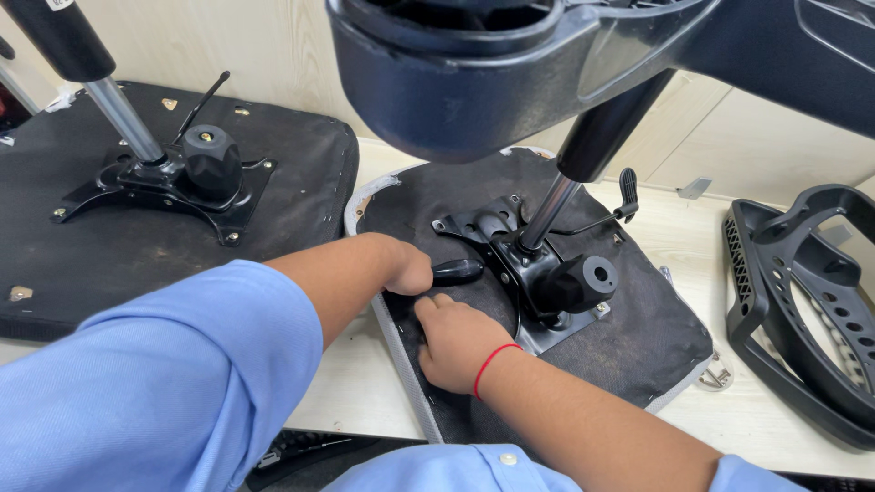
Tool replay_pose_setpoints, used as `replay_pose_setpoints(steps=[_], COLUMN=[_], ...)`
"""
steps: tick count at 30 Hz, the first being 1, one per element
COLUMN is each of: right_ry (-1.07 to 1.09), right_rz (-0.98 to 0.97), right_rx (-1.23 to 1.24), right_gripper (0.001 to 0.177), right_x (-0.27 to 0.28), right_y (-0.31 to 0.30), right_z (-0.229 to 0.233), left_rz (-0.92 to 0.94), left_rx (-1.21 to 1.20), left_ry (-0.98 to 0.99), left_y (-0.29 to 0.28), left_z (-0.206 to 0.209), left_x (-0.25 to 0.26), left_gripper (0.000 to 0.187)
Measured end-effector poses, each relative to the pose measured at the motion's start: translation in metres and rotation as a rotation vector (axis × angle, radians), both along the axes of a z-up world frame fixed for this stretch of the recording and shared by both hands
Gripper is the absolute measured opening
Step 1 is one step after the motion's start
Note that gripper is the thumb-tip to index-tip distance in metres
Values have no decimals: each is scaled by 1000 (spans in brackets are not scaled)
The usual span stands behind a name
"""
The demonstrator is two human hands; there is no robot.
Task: The person assembles the base of an office chair by inserting a gas lift into the base and tightening the mechanism with a screwdriver. They repeatedly adjust the base and tighten the screw to secure the components.
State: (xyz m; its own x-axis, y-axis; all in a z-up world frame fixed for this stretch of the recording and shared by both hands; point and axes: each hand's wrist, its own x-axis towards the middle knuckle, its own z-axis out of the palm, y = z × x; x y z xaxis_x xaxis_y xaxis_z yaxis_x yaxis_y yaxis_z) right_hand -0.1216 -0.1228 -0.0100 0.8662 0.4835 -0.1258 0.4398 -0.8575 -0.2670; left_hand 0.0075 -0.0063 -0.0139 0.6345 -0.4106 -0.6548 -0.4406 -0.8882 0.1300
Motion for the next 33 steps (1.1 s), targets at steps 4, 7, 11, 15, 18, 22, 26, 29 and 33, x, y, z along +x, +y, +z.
replay_pose_setpoints(steps=[4, 7, 11, 15, 18, 22, 26, 29, 33], right_ry=[175, 164, 7, -83, -66, 132, 203, 114, 15], right_rz=[-151, -118, 61, 209, 163, -104, -144, -79, 60], right_rx=[-180, -198, -125, -60, -4, -178, -316, -257, -251], right_gripper=[33, 23, 25, 23, 21, 32, 37, 22, 26], right_x=[0, -1, 1, 1, -1, -3, -3, -3, 0], right_y=[6, 7, 0, -4, -2, 8, 14, 11, 5], right_z=[9, 8, -1, -5, 3, 21, 26, 18, 8], left_rz=[11, 15, 24, 3, -14, 6, 14, 13, 0], left_rx=[-5, -4, -5, -4, -2, -7, -7, -8, -4], left_ry=[3, 8, 16, 10, 5, 10, 8, 5, 8], left_y=[1, 2, 2, 1, 1, 2, 2, 2, 2], left_z=[3, 5, 4, 2, 0, 1, 2, 1, -3], left_x=[-1, -2, -1, 1, 1, 0, -1, 0, 3], left_gripper=[48, 47, 48, 48, 48, 48, 48, 48, 48])
